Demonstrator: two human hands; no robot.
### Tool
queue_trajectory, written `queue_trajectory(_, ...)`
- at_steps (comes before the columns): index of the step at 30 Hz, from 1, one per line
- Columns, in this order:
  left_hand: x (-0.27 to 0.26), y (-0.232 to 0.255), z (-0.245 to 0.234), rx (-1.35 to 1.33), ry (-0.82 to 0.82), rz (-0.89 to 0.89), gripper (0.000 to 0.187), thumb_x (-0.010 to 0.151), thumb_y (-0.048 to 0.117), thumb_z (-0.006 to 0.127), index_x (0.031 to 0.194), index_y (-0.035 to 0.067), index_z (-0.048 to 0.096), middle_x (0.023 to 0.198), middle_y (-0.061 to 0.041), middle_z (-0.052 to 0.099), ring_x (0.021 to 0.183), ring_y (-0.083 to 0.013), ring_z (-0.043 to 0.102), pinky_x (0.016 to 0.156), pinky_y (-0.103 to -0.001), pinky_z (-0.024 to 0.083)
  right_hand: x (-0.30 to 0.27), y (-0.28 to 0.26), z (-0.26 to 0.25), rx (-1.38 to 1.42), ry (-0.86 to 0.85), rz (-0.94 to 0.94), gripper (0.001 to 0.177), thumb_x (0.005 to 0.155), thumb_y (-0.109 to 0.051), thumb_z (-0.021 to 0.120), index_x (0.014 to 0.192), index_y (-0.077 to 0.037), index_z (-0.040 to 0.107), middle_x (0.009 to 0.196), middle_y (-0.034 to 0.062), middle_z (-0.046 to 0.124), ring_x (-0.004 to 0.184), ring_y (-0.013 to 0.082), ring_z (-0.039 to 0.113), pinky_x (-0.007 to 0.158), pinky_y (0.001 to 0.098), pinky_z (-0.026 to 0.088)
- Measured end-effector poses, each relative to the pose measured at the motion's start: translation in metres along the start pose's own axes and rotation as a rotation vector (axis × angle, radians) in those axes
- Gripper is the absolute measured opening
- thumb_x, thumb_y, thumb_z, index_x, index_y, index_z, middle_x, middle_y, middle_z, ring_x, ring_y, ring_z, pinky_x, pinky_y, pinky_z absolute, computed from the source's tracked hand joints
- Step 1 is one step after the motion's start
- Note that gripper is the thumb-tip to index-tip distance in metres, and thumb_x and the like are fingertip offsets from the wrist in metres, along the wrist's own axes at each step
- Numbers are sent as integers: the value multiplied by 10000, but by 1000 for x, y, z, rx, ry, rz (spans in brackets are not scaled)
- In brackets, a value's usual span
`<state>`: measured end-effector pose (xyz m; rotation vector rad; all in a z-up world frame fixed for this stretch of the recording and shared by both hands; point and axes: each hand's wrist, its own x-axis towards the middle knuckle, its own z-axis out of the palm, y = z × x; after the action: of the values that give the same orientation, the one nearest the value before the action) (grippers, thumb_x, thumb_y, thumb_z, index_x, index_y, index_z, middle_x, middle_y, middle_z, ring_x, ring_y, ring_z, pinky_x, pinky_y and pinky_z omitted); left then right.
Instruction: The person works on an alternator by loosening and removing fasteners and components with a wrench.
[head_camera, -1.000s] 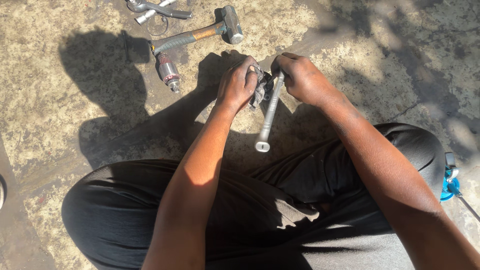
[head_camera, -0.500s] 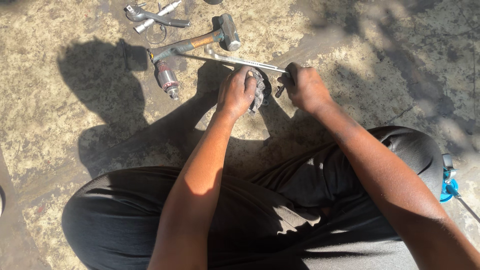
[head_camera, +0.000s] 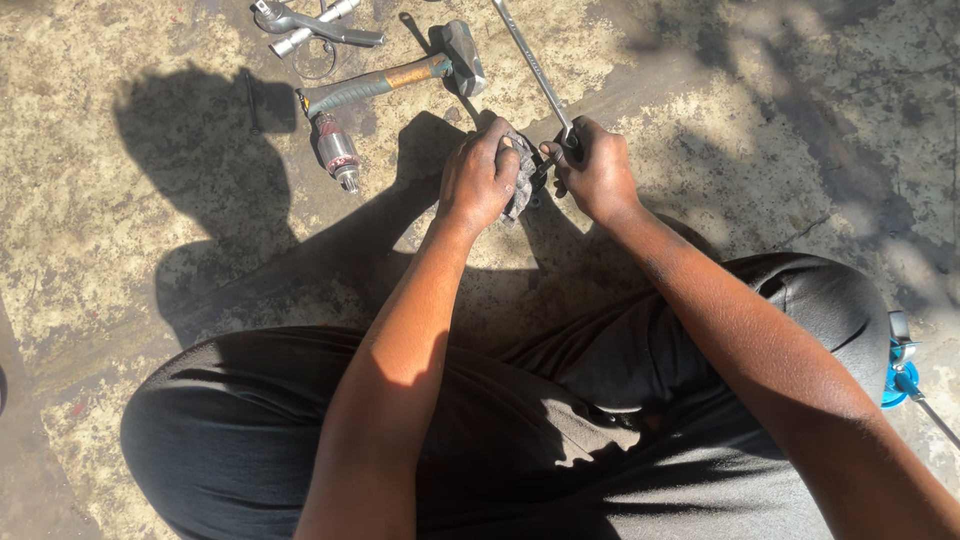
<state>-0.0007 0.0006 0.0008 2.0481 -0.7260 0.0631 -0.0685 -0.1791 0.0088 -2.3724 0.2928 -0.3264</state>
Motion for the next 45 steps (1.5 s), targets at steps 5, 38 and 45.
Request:
queue_trajectory(5, -1, 0, 0, -16, 33, 57, 153, 953, 135, 516, 1046, 27, 572, 932, -212, 707, 904, -418, 701, 801, -516, 528, -2, -6, 5, 5, 6, -78, 341, 939, -242, 825, 917, 39, 633, 702, 105, 646, 603, 148, 559, 546, 366, 487)
queue_trajectory(38, 0, -16, -8, -107, -3, 267, 141, 1012, 110, 522, 1137, 69, 572, 989, -175, 682, 976, -397, 653, 862, -497, 523, 66, 3, -24, -217, -544, -778, 438, 758, 95, 703, 1182, -2, 652, 1050, 195, 721, 934, 338, 735, 813, 416, 608)
queue_trajectory(45, 2, -21, -7, -66, -21, 266, 165, 968, 106, 511, 1116, 74, 577, 989, -166, 700, 973, -398, 656, 868, -503, 518, 58, 37, -44, -153, -481, -412, 261, 900, 143, 561, 1112, 15, 643, 930, 220, 721, 822, 300, 749, 712, 389, 633)
